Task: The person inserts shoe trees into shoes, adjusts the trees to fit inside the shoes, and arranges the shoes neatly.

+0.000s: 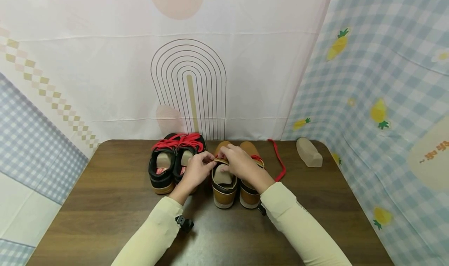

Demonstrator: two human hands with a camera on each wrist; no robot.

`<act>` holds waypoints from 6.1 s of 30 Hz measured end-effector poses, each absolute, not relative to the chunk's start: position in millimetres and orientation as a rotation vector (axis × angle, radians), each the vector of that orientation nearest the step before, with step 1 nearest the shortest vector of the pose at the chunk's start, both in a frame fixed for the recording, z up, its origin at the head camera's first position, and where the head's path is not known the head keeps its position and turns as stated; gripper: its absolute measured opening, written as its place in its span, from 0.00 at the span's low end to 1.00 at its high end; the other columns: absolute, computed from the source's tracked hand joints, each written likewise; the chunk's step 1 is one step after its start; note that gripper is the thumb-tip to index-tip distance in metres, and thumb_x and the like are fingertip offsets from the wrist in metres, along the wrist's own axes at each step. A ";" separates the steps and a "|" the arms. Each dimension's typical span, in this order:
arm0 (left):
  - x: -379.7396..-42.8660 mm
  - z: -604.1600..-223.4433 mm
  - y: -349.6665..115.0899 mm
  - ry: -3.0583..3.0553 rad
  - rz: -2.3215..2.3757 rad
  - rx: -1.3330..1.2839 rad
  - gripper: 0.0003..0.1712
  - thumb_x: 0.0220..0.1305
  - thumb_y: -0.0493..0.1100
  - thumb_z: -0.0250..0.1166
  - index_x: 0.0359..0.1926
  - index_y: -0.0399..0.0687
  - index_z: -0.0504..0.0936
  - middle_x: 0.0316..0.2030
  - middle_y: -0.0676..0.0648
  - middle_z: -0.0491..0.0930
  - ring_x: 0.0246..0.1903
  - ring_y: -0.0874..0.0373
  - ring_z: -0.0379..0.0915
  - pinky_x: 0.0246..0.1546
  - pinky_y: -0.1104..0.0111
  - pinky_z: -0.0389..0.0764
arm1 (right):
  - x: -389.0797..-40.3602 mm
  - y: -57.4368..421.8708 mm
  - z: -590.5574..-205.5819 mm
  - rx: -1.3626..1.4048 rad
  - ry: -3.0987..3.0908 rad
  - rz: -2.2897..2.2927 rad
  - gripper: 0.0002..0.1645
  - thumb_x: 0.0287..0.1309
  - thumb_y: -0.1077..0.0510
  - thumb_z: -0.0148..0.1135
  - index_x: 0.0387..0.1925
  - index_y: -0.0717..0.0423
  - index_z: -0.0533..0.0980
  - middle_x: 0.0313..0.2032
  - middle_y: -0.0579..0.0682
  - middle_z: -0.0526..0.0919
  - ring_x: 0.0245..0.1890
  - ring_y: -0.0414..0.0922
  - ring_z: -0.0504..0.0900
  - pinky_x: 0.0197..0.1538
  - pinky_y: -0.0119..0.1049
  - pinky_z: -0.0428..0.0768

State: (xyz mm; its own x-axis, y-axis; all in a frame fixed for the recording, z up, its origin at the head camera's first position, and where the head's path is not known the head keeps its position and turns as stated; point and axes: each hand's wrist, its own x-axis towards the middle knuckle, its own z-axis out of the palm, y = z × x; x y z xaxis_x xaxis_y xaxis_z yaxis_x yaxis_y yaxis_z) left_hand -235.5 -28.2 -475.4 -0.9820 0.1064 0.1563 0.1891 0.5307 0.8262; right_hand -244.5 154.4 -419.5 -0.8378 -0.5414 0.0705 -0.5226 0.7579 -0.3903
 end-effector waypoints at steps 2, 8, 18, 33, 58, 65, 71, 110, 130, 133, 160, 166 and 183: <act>-235.9 -476.0 -28.0 -2.674 -1.456 -0.258 0.02 0.67 0.39 0.71 0.39 0.46 0.86 0.34 0.48 0.88 0.30 0.60 0.78 0.35 0.66 0.80 | -245.6 155.6 -422.8 -0.930 2.895 -0.689 0.21 0.49 0.59 0.82 0.43 0.54 0.80 0.39 0.48 0.80 0.39 0.43 0.78 0.45 0.40 0.79; -236.3 -475.7 -28.0 -2.675 -1.459 -0.246 0.02 0.66 0.39 0.71 0.38 0.45 0.86 0.34 0.48 0.87 0.29 0.61 0.77 0.34 0.66 0.79 | -249.1 157.6 -429.0 -0.989 2.885 -0.788 0.22 0.48 0.63 0.82 0.44 0.55 0.80 0.39 0.49 0.80 0.40 0.44 0.78 0.46 0.40 0.79; -235.2 -473.8 -28.5 -2.683 -1.459 -0.241 0.02 0.66 0.39 0.71 0.39 0.46 0.86 0.34 0.48 0.87 0.30 0.60 0.77 0.35 0.66 0.79 | -253.3 153.3 -437.6 -0.929 2.908 -0.693 0.21 0.49 0.59 0.82 0.42 0.52 0.79 0.38 0.47 0.77 0.40 0.43 0.75 0.46 0.40 0.76; -235.2 -474.1 -28.0 -2.692 -1.436 -0.240 0.03 0.67 0.40 0.71 0.39 0.46 0.86 0.36 0.48 0.87 0.29 0.60 0.76 0.35 0.65 0.79 | -252.4 144.5 -444.2 -0.843 3.043 -0.403 0.25 0.46 0.54 0.84 0.41 0.49 0.76 0.39 0.48 0.77 0.40 0.48 0.78 0.44 0.47 0.79; -233.8 -472.0 -26.9 -2.704 -1.406 -0.257 0.03 0.67 0.39 0.70 0.39 0.45 0.86 0.36 0.47 0.87 0.30 0.59 0.76 0.34 0.65 0.79 | -246.4 138.9 -457.4 -0.869 3.258 -0.201 0.30 0.47 0.55 0.84 0.45 0.55 0.72 0.39 0.53 0.77 0.38 0.54 0.80 0.38 0.45 0.82; -234.8 -472.5 -27.8 -2.712 -1.420 -0.247 0.02 0.68 0.40 0.70 0.40 0.46 0.85 0.36 0.48 0.87 0.28 0.61 0.75 0.33 0.67 0.78 | -241.7 145.9 -452.6 -0.940 3.256 -0.211 0.31 0.48 0.53 0.84 0.48 0.55 0.74 0.42 0.53 0.78 0.42 0.54 0.78 0.44 0.46 0.81; -234.8 -471.0 -27.0 -2.730 -1.392 -0.239 0.02 0.69 0.40 0.69 0.41 0.46 0.85 0.36 0.48 0.87 0.29 0.59 0.77 0.32 0.66 0.78 | -235.0 160.3 -437.4 -0.962 3.222 -0.336 0.35 0.47 0.51 0.84 0.53 0.55 0.75 0.46 0.54 0.79 0.48 0.57 0.78 0.51 0.50 0.80; -223.3 -417.7 -28.9 -2.746 -1.369 -0.436 0.21 0.69 0.42 0.69 0.60 0.42 0.80 0.57 0.39 0.82 0.56 0.43 0.80 0.56 0.51 0.80 | -230.7 326.5 -420.3 -0.759 3.302 -0.597 0.38 0.50 0.59 0.82 0.59 0.66 0.73 0.56 0.65 0.77 0.58 0.64 0.74 0.57 0.63 0.75; -222.1 -421.3 19.9 -2.699 -1.441 -0.530 0.27 0.66 0.45 0.72 0.64 0.46 0.79 0.59 0.44 0.82 0.55 0.49 0.80 0.52 0.59 0.83 | -249.0 419.9 -488.6 -0.556 3.369 -0.730 0.40 0.47 0.64 0.82 0.61 0.71 0.72 0.60 0.73 0.73 0.58 0.71 0.71 0.55 0.67 0.70; -221.3 -421.8 27.8 -2.713 -1.456 -0.512 0.29 0.66 0.45 0.72 0.66 0.47 0.77 0.60 0.44 0.81 0.56 0.49 0.79 0.53 0.58 0.82 | -252.6 426.3 -491.6 -0.470 3.344 -0.739 0.40 0.50 0.62 0.80 0.63 0.70 0.71 0.63 0.75 0.71 0.60 0.74 0.69 0.58 0.70 0.66; -228.9 -438.1 64.2 -2.861 -1.437 -0.402 0.30 0.67 0.41 0.71 0.68 0.41 0.76 0.61 0.40 0.80 0.61 0.47 0.76 0.59 0.57 0.80 | -276.2 441.8 -508.7 -0.062 3.092 -0.731 0.51 0.65 0.46 0.71 0.75 0.70 0.58 0.72 0.80 0.56 0.70 0.78 0.55 0.66 0.75 0.58; -231.7 -446.6 63.5 -2.868 -1.388 -0.374 0.27 0.67 0.38 0.71 0.66 0.40 0.78 0.57 0.39 0.81 0.60 0.46 0.77 0.56 0.58 0.82 | -278.1 442.6 -512.7 -0.017 3.088 -0.759 0.51 0.65 0.46 0.70 0.75 0.70 0.57 0.70 0.80 0.58 0.69 0.77 0.57 0.65 0.74 0.59; -239.8 -459.4 65.9 -2.867 -1.316 -0.338 0.17 0.67 0.40 0.71 0.55 0.42 0.84 0.50 0.43 0.85 0.49 0.53 0.82 0.43 0.67 0.84 | -281.8 444.8 -527.5 -0.011 3.135 -0.811 0.44 0.68 0.52 0.67 0.73 0.72 0.60 0.68 0.80 0.63 0.68 0.77 0.58 0.66 0.74 0.57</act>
